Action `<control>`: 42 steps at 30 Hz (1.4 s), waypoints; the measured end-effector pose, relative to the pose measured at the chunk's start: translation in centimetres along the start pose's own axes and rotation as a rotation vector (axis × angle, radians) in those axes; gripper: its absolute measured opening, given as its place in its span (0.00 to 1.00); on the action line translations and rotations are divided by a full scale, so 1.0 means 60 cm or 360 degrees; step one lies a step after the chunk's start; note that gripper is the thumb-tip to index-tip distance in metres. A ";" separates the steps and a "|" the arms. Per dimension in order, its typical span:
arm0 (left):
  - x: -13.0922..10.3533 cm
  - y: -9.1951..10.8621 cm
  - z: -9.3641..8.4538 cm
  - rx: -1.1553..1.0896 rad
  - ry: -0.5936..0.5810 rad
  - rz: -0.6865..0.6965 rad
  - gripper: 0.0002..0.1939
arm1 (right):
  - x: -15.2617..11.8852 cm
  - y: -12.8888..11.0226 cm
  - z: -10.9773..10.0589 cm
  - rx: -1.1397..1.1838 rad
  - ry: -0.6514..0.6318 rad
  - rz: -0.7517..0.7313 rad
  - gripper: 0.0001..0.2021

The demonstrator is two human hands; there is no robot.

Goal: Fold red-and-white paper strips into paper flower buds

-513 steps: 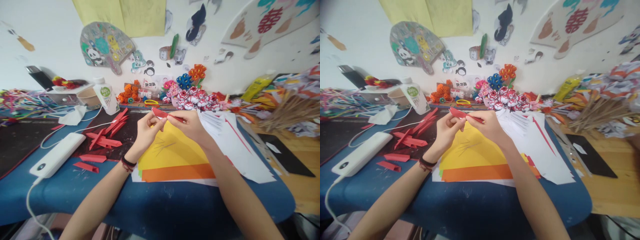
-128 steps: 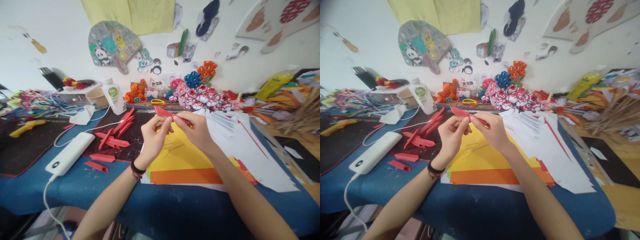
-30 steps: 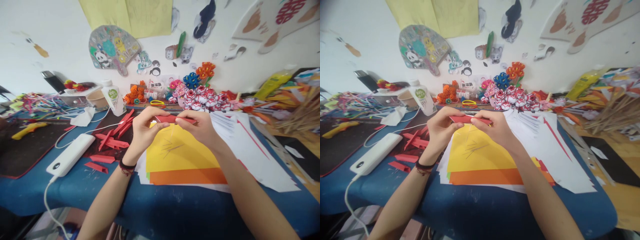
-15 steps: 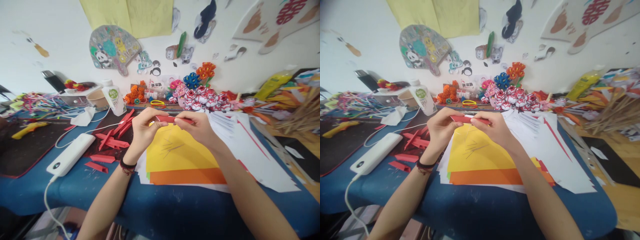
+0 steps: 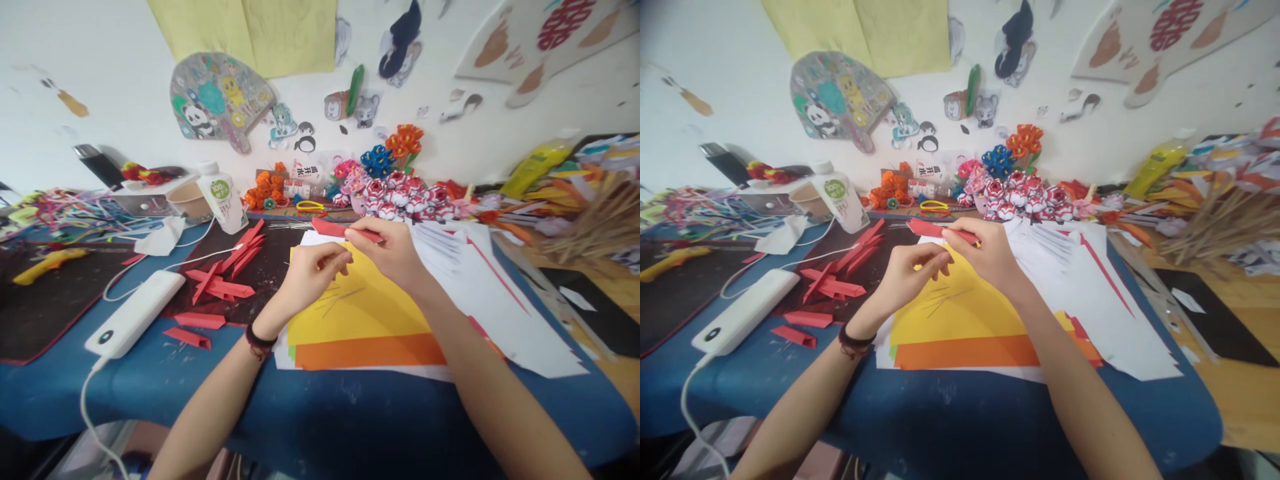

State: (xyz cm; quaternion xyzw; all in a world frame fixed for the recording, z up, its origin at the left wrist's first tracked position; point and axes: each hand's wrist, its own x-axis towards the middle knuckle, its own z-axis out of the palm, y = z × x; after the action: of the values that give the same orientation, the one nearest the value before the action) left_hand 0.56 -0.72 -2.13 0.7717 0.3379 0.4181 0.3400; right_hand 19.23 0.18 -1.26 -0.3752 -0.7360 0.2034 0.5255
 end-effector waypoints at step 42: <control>-0.007 0.015 -0.009 0.0396 0.0134 0.0403 0.18 | 0.003 -0.012 -0.008 0.0437 -0.0121 0.0382 0.16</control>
State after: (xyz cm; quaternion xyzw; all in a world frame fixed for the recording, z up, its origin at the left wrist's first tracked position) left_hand 0.12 -1.44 -1.38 0.8260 0.3012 0.4442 0.1721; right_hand 19.43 -0.20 -0.48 -0.3771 -0.6707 0.3770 0.5156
